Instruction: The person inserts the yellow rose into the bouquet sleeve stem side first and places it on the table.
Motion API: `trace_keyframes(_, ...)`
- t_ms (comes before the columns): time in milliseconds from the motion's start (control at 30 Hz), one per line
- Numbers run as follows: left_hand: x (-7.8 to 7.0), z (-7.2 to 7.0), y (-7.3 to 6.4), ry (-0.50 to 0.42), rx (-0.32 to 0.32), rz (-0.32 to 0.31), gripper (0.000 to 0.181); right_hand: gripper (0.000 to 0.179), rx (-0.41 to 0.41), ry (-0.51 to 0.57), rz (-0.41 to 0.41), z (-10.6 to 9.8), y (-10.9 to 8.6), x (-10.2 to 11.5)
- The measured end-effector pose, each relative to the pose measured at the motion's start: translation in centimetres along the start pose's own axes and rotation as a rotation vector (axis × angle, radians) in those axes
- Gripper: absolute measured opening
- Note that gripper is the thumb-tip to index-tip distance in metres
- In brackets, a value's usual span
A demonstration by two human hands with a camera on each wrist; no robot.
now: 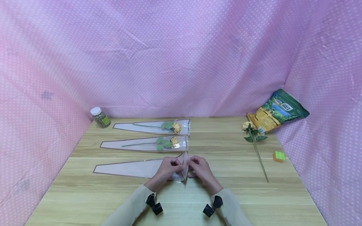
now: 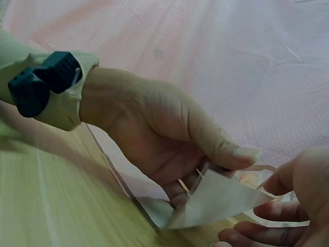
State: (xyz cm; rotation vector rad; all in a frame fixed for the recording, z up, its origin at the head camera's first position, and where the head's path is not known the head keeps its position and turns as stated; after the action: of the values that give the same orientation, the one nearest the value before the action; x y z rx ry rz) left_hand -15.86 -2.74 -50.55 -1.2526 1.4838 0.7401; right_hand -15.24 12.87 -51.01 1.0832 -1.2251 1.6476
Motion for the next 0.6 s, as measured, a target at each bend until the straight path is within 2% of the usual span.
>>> trace_keyframes(100, 0.0, 0.2, 0.1, 0.002, -0.019, -0.004, 0.021, 0.025, -0.057, -0.04, 0.005, -0.5, 0.0, 0.0)
trace_keyframes(300, 0.0, 0.4, 0.1, -0.009, -0.045, -0.012, 0.022, 0.02, -0.112, -0.09, 0.008, -1.1, 0.1, -0.1)
trace_keyframes(467, -0.1, 0.4, 0.1, -0.005, -0.033, -0.018, 0.02, 0.016, -0.148, -0.13, 0.007, -1.6, 0.1, -0.1)
trace_keyframes(600, -0.2, 0.3, 0.2, 0.037, -0.02, -0.03, 0.017, 0.013, -0.167, -0.182, -0.016, -1.9, 0.3, -0.1)
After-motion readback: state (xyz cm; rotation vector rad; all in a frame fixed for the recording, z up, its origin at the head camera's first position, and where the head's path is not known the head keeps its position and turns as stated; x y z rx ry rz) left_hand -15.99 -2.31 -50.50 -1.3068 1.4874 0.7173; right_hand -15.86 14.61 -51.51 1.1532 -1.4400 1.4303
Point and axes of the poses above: each hand's wrist, its own y-axis towards the middle knuckle, its own z-axis out of the palm, x = y × z, the point moved 5 cm from there along y, towards the middle knuckle, and after that the axes turned 10 degrees about y, right-handed, at the moved point
